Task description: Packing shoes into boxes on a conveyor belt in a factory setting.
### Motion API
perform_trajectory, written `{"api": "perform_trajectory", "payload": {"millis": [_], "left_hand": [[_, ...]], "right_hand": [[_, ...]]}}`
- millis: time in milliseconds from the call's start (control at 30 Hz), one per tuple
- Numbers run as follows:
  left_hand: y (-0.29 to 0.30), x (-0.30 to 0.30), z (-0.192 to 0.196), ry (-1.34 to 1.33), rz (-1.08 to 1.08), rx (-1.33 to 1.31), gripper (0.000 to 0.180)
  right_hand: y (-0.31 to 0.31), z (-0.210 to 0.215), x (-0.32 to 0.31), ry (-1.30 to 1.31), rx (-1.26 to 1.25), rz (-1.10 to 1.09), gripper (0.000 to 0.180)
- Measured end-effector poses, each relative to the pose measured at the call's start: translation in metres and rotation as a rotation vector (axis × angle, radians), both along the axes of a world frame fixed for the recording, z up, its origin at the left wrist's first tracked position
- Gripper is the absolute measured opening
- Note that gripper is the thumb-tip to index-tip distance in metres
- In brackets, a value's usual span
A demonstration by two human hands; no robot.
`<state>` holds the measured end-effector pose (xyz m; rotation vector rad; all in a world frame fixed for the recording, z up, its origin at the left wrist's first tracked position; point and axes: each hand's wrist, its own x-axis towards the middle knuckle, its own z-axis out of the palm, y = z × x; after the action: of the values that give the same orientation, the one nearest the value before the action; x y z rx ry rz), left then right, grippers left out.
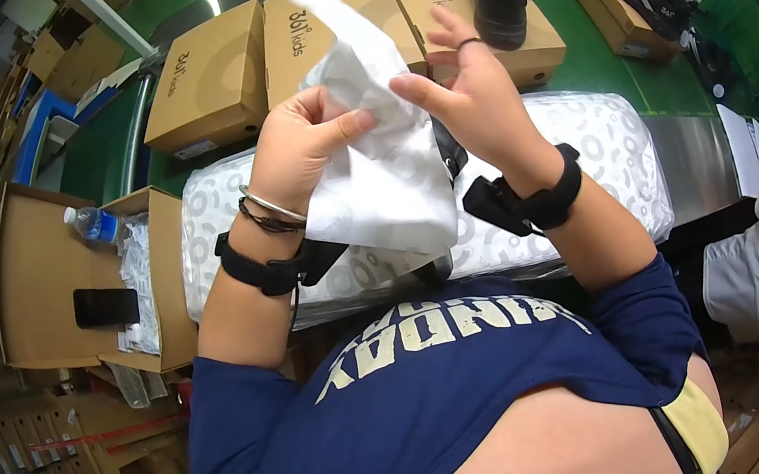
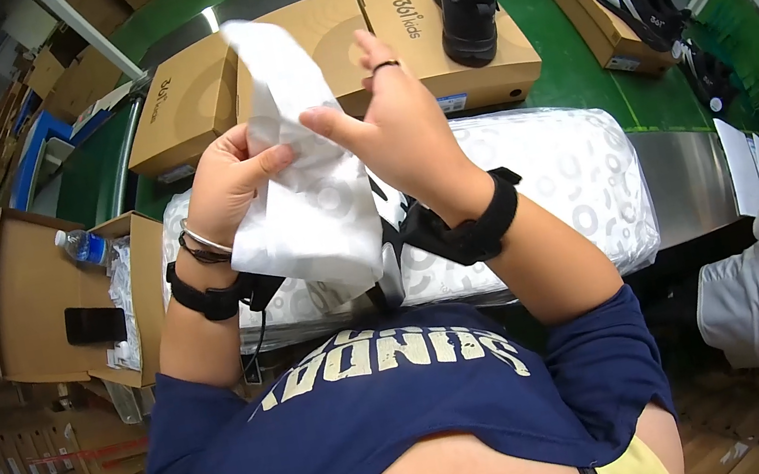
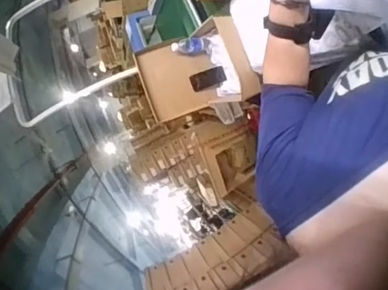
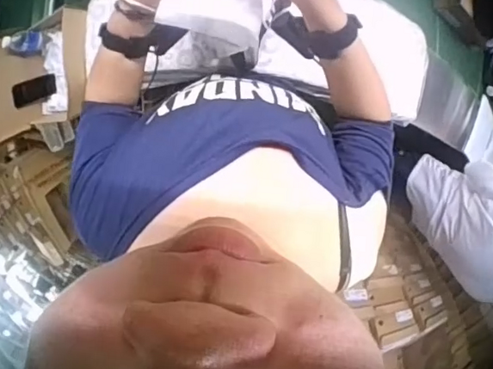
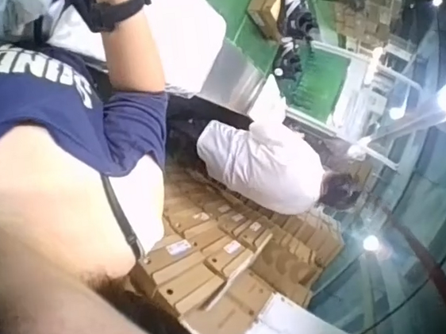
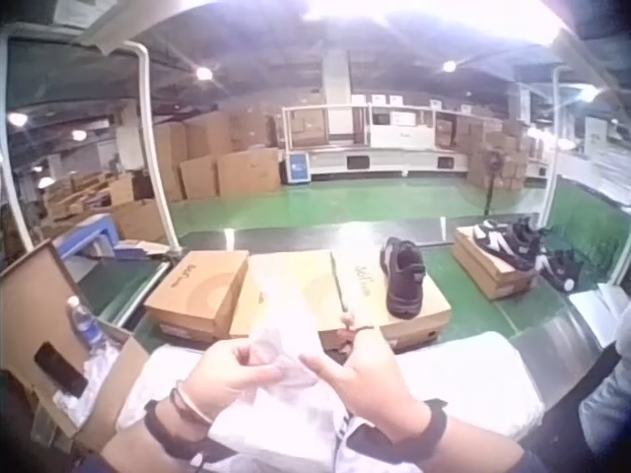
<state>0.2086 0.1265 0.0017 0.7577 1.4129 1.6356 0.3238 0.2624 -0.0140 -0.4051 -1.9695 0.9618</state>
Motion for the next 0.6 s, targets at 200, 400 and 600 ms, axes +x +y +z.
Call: {"api": "perform_trajectory", "payload": {"millis": [200, 400, 600], "left_hand": [[-0.031, -0.016, -0.003, 0.361, 0.258, -0.094, 0.034], [-0.206, -0.170, -0.014, 1.377, 0.370, -1.445, 0.048], [0.015, -0.049, 0.006, 1.410, -0.234, -0.505, 0.046]], "right_hand": [[0.010, -0.006, -0.018, -0.043, -0.690, 0.330, 0.016], [0.118, -0.076, 0.087, 0.133, -1.282, 0.450, 0.021], [0.125, -0.185, 0.149, 0.075, -1.632, 0.340, 0.026]]}}
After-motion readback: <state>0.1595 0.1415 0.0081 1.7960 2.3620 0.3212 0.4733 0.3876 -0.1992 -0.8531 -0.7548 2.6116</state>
